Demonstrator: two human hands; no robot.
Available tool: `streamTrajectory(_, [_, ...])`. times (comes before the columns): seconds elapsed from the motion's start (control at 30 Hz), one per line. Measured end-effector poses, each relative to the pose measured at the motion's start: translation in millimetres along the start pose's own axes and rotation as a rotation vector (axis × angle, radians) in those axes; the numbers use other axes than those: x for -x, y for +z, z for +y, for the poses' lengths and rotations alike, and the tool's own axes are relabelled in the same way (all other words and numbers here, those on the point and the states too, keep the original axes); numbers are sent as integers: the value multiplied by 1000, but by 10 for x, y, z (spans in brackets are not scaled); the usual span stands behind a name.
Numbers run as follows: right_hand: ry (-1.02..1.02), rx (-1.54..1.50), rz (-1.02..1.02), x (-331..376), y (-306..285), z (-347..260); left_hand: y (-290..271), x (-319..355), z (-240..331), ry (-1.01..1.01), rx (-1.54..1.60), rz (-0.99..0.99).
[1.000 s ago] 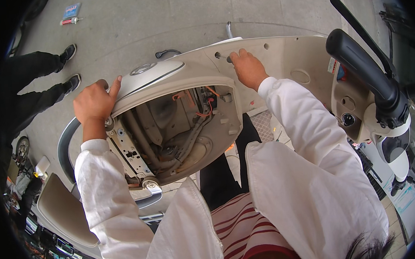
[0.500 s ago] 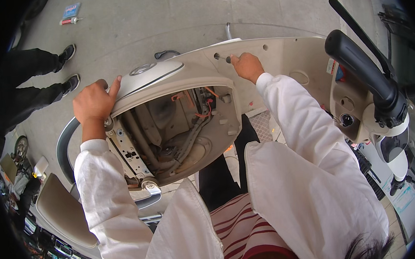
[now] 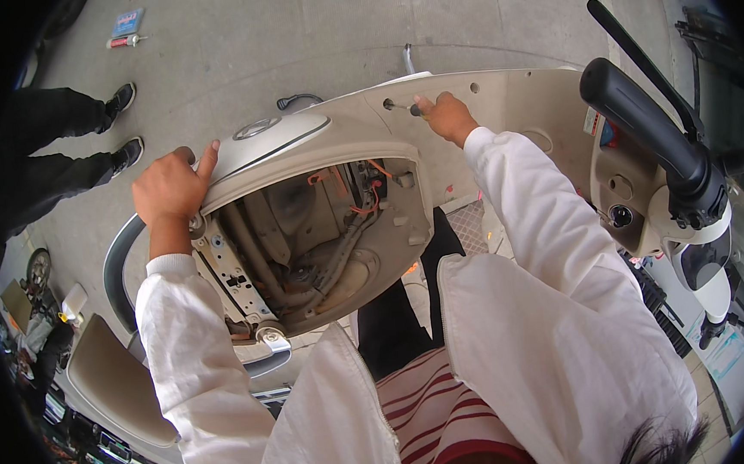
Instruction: The person installs a battery into the under-seat compartment of a scooter, then places and secures the floor panel using a screwdriver. The person fastens multiple screws to attach the panel to the scooter frame.
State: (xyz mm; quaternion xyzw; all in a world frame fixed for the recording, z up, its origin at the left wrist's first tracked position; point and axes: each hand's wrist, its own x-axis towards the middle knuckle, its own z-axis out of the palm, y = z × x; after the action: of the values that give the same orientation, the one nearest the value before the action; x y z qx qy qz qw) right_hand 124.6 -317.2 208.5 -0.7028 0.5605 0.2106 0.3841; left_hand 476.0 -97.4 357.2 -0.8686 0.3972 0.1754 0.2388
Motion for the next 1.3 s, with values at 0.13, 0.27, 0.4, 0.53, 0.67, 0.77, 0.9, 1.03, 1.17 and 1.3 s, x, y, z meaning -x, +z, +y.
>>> streamTrajectory(0.13, [-542,519,242,109,162,45,7,10,1,11,21,33])
streamTrajectory(0.27, [-228,227,192,14,188,79,-2,19,1,11,20,17])
streamTrajectory(0.4, [46,21,69,-55,85,59,1,9,-12,2,26,-6])
streamTrajectory(0.53, [-502,627,73,19,112,42,33,25,-31,40,16,83])
streamTrajectory(0.67, [-536,795,47,-60,211,44,43,22,-9,87,39,183])
streamTrajectory(0.77, [-435,689,-80,-127,256,43,19,23,25,89,41,204])
streamTrajectory(0.9, [-242,398,-47,-121,279,-12,8,35,30,101,53,225])
streamTrajectory(1.03, [78,1,15,-112,296,-100,17,35,29,121,39,264])
streamTrajectory(1.17, [-1,101,-37,-136,305,-105,-30,40,40,124,27,241])
streamTrajectory(1.3, [-396,601,-81,-188,203,-35,-99,39,83,108,14,235])
